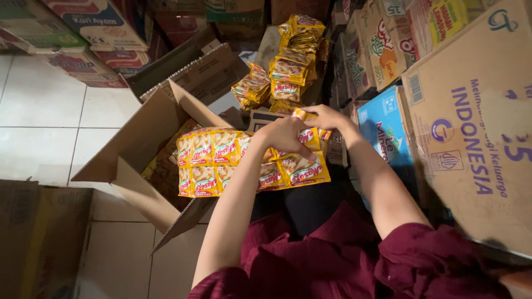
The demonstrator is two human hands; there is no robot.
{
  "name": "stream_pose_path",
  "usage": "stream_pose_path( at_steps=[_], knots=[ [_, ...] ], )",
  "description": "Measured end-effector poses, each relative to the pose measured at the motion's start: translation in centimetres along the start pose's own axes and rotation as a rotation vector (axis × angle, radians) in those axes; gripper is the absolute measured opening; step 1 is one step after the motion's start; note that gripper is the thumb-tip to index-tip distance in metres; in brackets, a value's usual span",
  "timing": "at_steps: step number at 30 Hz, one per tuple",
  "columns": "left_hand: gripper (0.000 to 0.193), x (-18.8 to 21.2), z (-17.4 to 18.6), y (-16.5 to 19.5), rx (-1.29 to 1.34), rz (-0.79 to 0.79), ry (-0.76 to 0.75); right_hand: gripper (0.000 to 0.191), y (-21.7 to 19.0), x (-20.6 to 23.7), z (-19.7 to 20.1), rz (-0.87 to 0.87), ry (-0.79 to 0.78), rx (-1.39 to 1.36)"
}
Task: The person sits on the floor and unpacks yellow snack packets from a cardboard box. They separate the packets from a larger bundle and place them into a pile on the floor.
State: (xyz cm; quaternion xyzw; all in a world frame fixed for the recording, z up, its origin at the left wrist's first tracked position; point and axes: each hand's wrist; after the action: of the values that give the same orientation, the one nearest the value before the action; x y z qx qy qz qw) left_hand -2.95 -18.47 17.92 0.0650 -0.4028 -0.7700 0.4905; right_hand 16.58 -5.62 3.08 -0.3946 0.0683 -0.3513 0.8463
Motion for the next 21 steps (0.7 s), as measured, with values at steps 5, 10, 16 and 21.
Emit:
stream_pose_path(
  at_steps=[5,10,16,21],
  knots=[
    [0.067,-0.1,-0.1,-0.2,-0.031,-0.023,0.032,0.037,-1.7,-1.5,-2.3,-0.358,-0.168,0.384],
    [0.072,-0.5,-0.6,-0.8,-0.013,-0.066,0.074,0.041,-2.5,-1.4,-1.0,-0.061,0.009,0.19],
    [0.086,-1.1,-0.9,-1.0,0.013,-0.084,0.147,0.063,-8.3,4.8,5.0,-0.016,-0.05,-0.753],
    [0.081,-0.7,-0.6,-1.0,0.114,-0.076,0.217,0.089,-14.4,8.6,5.8,0.268,-0.089,-0.271]
  ],
)
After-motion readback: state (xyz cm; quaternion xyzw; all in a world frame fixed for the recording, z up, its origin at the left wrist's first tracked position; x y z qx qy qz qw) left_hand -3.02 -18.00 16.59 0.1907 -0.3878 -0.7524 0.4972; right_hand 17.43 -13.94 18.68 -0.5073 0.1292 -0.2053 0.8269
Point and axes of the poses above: each hand's wrist, its own x-axis away from the middle knuckle, its own z-axis out of the back of the hand, y = z × x
